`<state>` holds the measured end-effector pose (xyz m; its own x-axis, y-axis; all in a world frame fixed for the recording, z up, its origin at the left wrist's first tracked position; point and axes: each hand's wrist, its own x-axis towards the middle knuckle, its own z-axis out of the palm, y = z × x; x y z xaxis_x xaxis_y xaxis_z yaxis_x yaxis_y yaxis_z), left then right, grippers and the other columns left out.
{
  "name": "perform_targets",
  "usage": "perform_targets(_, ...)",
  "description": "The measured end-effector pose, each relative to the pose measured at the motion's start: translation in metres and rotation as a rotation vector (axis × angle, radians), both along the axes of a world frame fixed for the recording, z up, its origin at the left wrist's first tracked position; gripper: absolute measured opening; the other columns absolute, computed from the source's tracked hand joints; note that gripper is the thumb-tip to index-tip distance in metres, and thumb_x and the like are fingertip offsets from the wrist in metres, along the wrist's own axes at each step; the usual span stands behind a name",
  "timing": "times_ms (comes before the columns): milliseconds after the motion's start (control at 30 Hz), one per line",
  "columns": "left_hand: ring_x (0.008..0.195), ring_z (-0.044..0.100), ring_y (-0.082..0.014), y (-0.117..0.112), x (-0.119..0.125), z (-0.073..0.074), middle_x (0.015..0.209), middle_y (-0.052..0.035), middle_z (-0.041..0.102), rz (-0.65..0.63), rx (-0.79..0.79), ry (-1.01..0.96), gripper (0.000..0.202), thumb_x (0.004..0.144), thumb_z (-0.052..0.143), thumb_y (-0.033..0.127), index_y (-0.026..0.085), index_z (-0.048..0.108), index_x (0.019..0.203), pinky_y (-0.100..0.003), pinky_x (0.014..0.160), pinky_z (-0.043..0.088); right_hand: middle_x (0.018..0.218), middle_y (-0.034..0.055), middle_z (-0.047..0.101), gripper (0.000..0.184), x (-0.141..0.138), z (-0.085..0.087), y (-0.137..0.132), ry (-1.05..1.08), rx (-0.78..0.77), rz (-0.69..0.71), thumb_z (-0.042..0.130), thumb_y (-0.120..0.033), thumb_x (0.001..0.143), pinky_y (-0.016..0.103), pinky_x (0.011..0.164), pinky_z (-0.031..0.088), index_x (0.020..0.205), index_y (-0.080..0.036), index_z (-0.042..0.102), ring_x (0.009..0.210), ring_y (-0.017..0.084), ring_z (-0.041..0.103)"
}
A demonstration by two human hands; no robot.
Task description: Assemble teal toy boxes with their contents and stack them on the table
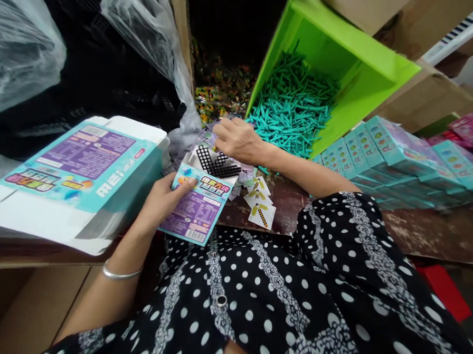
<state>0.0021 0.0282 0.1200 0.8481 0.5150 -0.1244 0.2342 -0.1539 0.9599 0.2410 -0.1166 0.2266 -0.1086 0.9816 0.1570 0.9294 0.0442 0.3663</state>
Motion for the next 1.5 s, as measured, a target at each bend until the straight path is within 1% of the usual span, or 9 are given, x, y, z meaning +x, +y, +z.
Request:
perform_targets(133, 0.077, 0.068, -0.0264, -0.016, 0.006, 0.002, 0.086, -0.0071, 0.079, 0.070, -0.024, -0.149, 0.080, 0.070, 0.086, 0.094, 0.018, 0.079, 0.095, -0.033, 0.069, 0.052, 0.122, 0.0109, 0.065, 0.032, -0.012, 0.024, -0.001, -0.089, 0.059, 0.126, 0.042, -0.008, 0.114, 0.058, 0.107, 0.057, 0.106, -0.017, 0.071, 0.127, 0.029, 0.061)
perform_targets(467, 0.070, 0.058, -0.0198, -0.043, 0.022, -0.007, 0.078, -0.0007, 0.070, 0.138, -0.033, -0.393, 0.056, 0.080, 0.087, 0.075, 0.021, 0.073, 0.086, -0.031, 0.069, 0.049, 0.100, 0.0043, 0.063, 0.041, -0.031, 0.072, -0.001, -0.142, 0.020, 0.138, 0.037, -0.017, 0.115, 0.065, 0.109, 0.057, 0.100, -0.018, 0.075, 0.118, 0.024, 0.069)
perform_targets(633, 0.071, 0.057, -0.0201, -0.040, 0.018, -0.010, 0.078, -0.0001, 0.069, 0.221, -0.018, -0.454, 0.057, 0.083, 0.084, 0.078, 0.022, 0.071, 0.085, -0.032, 0.068, 0.047, 0.089, 0.0027, 0.065, 0.024, -0.022, 0.121, -0.015, 0.013, 0.177, 0.050, 0.048, -0.021, 0.114, 0.041, 0.095, 0.061, 0.099, -0.023, 0.066, 0.099, 0.020, 0.069)
perform_targets(767, 0.074, 0.061, -0.0215, -0.032, 0.010, -0.014, 0.081, -0.0012, 0.071, 0.227, 0.009, -0.392, 0.060, 0.082, 0.084, 0.081, 0.022, 0.072, 0.086, -0.032, 0.071, 0.049, 0.083, -0.0017, 0.062, 0.020, -0.013, 0.143, -0.040, 0.397, 0.441, -0.063, 0.068, -0.033, 0.109, 0.028, 0.073, 0.051, 0.095, -0.026, 0.055, 0.073, 0.014, 0.056)
perform_targets(867, 0.077, 0.064, -0.0225, -0.029, 0.005, -0.017, 0.084, -0.0025, 0.074, 0.226, -0.011, -0.341, 0.063, 0.081, 0.085, 0.082, 0.021, 0.074, 0.089, -0.033, 0.072, 0.051, 0.079, -0.0043, 0.059, 0.028, -0.013, 0.130, -0.050, 0.698, 0.493, -0.096, 0.073, -0.039, 0.109, 0.026, 0.068, 0.044, 0.094, -0.026, 0.053, 0.068, 0.011, 0.049)
perform_targets(967, 0.077, 0.064, -0.0229, -0.031, 0.003, -0.020, 0.086, -0.0030, 0.075, 0.237, -0.035, -0.309, 0.062, 0.080, 0.085, 0.081, 0.021, 0.075, 0.091, -0.033, 0.071, 0.051, 0.076, -0.0051, 0.059, 0.019, -0.015, 0.105, -0.053, 0.829, 0.321, -0.152, 0.074, -0.032, 0.105, 0.026, 0.069, 0.041, 0.098, -0.023, 0.058, 0.070, 0.011, 0.049)
perform_targets(1100, 0.079, 0.065, -0.0234, -0.036, -0.001, -0.018, 0.086, -0.0025, 0.075, 0.186, -0.022, -0.275, 0.056, 0.081, 0.085, 0.076, 0.021, 0.074, 0.091, -0.032, 0.072, 0.051, 0.080, -0.0027, 0.064, 0.008, -0.016, 0.089, -0.051, 0.783, 0.010, -0.192, 0.071, -0.013, 0.095, 0.030, 0.080, 0.042, 0.094, -0.018, 0.065, 0.078, 0.012, 0.053)
perform_targets(1333, 0.084, 0.068, -0.0266, -0.048, -0.002, -0.010, 0.090, -0.0047, 0.079, 0.041, 0.038, -0.226, 0.057, 0.083, 0.086, 0.075, 0.020, 0.078, 0.094, -0.036, 0.079, 0.053, 0.085, -0.0025, 0.065, 0.009, -0.017, 0.075, -0.037, 0.696, -0.313, -0.050, 0.068, -0.010, 0.095, 0.033, 0.093, 0.040, 0.091, -0.018, 0.071, 0.084, 0.013, 0.055)
perform_targets(1500, 0.082, 0.070, -0.0254, -0.051, 0.003, -0.011, 0.093, -0.0062, 0.080, 0.018, -0.093, -0.275, 0.063, 0.083, 0.087, 0.079, 0.019, 0.081, 0.101, -0.035, 0.077, 0.056, 0.089, -0.0003, 0.068, 0.011, -0.037, 0.037, -0.023, 0.748, -0.228, -0.001, 0.062, -0.012, 0.102, 0.033, 0.096, 0.042, 0.099, -0.019, 0.071, 0.087, 0.015, 0.057)
